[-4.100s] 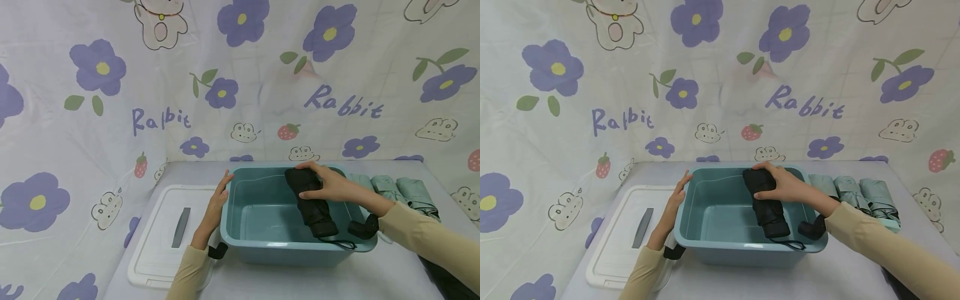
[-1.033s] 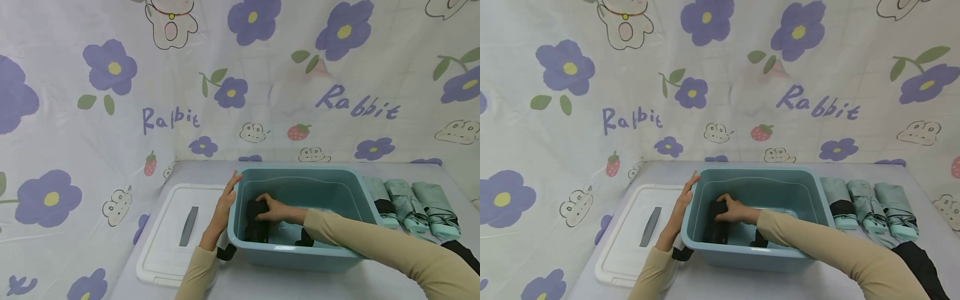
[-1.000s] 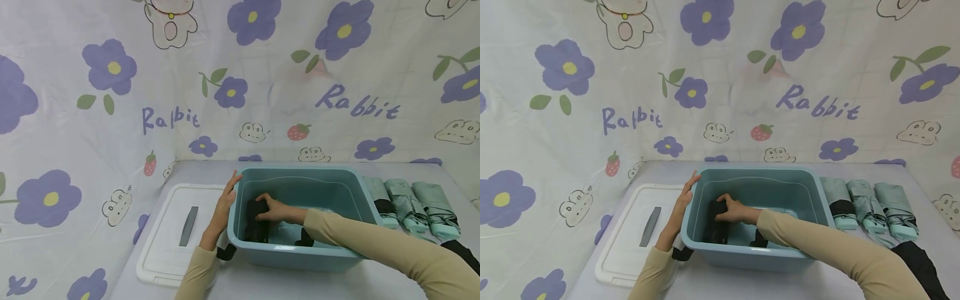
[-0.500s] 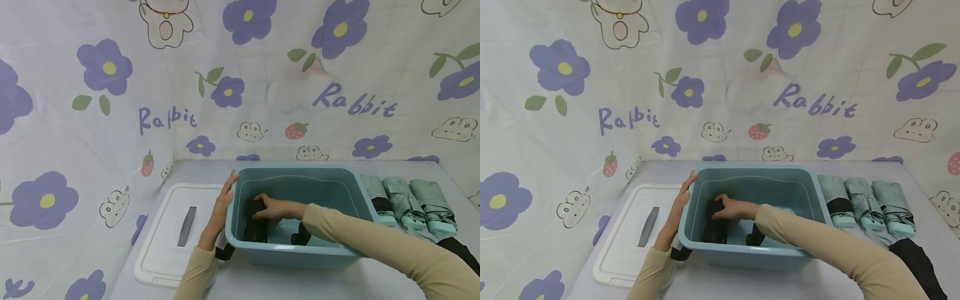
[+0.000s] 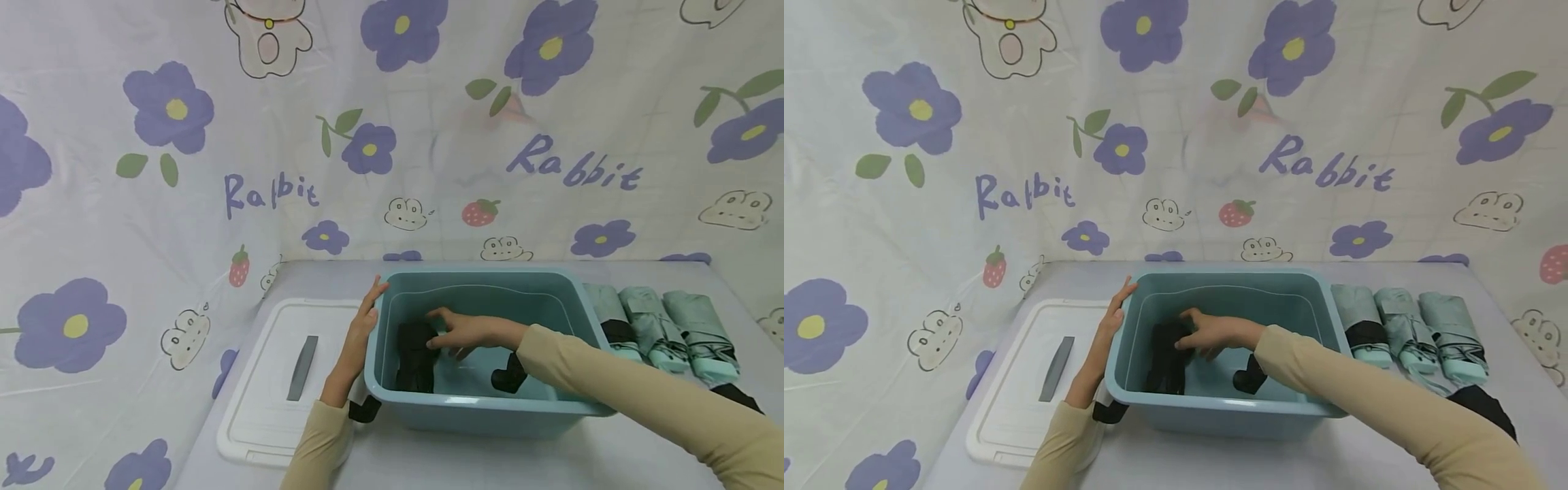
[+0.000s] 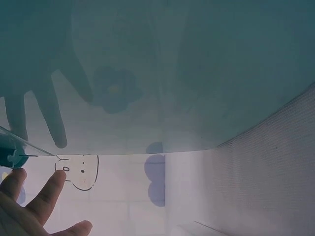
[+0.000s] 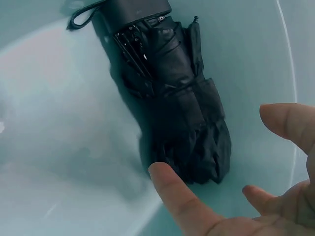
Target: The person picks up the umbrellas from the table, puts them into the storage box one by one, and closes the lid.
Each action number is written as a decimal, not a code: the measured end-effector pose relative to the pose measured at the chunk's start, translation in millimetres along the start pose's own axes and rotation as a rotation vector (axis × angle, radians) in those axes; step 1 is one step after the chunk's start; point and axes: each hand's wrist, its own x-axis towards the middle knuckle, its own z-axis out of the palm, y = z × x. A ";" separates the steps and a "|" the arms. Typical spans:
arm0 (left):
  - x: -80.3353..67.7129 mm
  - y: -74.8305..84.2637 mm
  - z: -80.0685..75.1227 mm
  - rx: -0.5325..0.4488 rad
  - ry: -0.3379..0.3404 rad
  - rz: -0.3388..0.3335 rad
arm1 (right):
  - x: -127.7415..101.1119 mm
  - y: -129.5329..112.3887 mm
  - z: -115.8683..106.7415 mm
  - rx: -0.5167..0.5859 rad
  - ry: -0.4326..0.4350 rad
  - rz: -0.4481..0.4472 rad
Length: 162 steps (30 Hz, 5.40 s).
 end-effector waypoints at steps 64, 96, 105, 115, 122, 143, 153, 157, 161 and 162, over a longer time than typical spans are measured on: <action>0.8 -20.6 4.4 -0.038 0.009 0.006 | -93.3 7.9 -51.4 0.004 0.078 -0.175; -0.2 -0.2 5.3 -0.049 0.004 -0.002 | -140.9 26.4 -59.9 0.025 0.135 -0.252; 0.1 0.6 6.0 -0.053 -0.007 -0.010 | -148.6 35.4 -59.5 0.007 0.176 -0.287; 0.6 -2.0 6.2 -0.086 -0.003 0.001 | -154.6 44.8 -58.0 0.033 0.205 -0.337; 2.7 -23.7 6.7 -0.060 0.020 0.011 | -162.9 48.9 -60.6 0.058 0.210 -0.384; 1.8 -2.0 6.9 -0.069 0.002 -0.007 | -202.4 68.0 -73.3 0.040 0.268 -0.483; 1.3 -1.5 8.1 -0.080 0.009 -0.001 | -210.0 83.1 -76.0 0.040 0.301 -0.496; 1.3 -0.9 8.3 -0.080 0.013 0.001 | -213.0 90.1 -75.8 0.024 0.335 -0.502; 1.6 -0.2 8.1 -0.072 0.008 -0.002 | -215.3 96.3 -73.1 0.003 0.415 -0.443; 1.6 -0.1 7.9 -0.068 0.007 -0.005 | -215.6 97.8 -72.0 -0.009 0.440 -0.421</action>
